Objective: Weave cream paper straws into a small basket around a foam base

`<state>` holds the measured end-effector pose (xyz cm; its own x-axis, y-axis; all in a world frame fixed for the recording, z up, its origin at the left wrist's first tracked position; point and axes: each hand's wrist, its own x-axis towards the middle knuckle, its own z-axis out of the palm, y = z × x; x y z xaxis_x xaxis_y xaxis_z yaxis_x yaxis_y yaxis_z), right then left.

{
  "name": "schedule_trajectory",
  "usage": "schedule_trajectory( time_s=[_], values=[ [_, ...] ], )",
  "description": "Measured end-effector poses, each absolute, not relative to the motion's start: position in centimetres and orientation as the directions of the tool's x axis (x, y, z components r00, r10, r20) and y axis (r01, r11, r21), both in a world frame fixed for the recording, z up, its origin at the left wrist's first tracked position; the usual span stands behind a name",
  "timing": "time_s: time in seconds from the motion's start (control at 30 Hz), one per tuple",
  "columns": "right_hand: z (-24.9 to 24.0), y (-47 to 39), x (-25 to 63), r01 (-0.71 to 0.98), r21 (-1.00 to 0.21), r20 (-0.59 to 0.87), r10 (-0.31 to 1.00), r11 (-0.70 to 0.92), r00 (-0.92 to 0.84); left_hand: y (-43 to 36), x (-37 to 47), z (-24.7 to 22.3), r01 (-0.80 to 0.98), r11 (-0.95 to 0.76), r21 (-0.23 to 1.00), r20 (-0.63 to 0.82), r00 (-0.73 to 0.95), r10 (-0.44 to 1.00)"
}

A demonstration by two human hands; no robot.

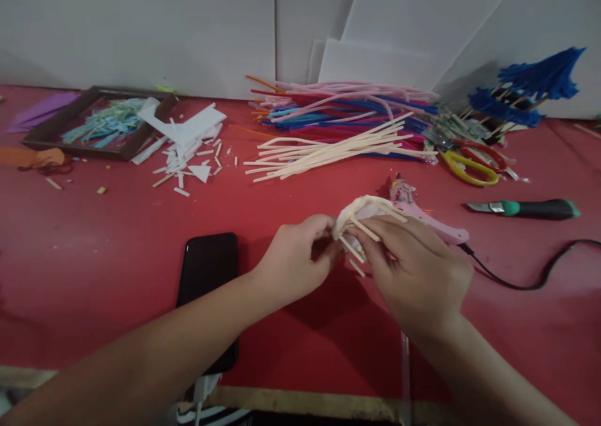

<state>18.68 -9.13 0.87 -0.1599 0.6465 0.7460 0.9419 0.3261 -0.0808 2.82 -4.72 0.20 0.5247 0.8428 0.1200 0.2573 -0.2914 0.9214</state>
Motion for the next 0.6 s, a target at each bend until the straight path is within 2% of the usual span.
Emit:
schedule_trajectory(
  time_s=[0.27,0.4,0.5,0.6],
  values=[
    [1.0,-9.7,18.7,0.936,-0.097,0.740,0.653,0.339,-0.160,-4.8,2.7,0.5,0.302,-0.343,0.890,0.126,0.559,0.819],
    [1.1,-9.5,19.1,0.926,-0.122,0.725,0.669,0.358,-0.163,-4.7,2.6,0.9,0.284,-0.248,0.926,0.038,0.584,0.811],
    [1.3,-9.4,19.7,0.895,-0.124,0.704,0.674,0.428,-0.224,-4.7,2.6,0.9,0.279,-0.175,0.944,-0.022,0.585,0.811],
    [1.7,-9.5,20.4,0.864,-0.067,0.678,0.658,0.500,-0.328,-4.6,2.5,0.7,0.289,-0.217,0.933,-0.005,0.609,0.793]
  ],
)
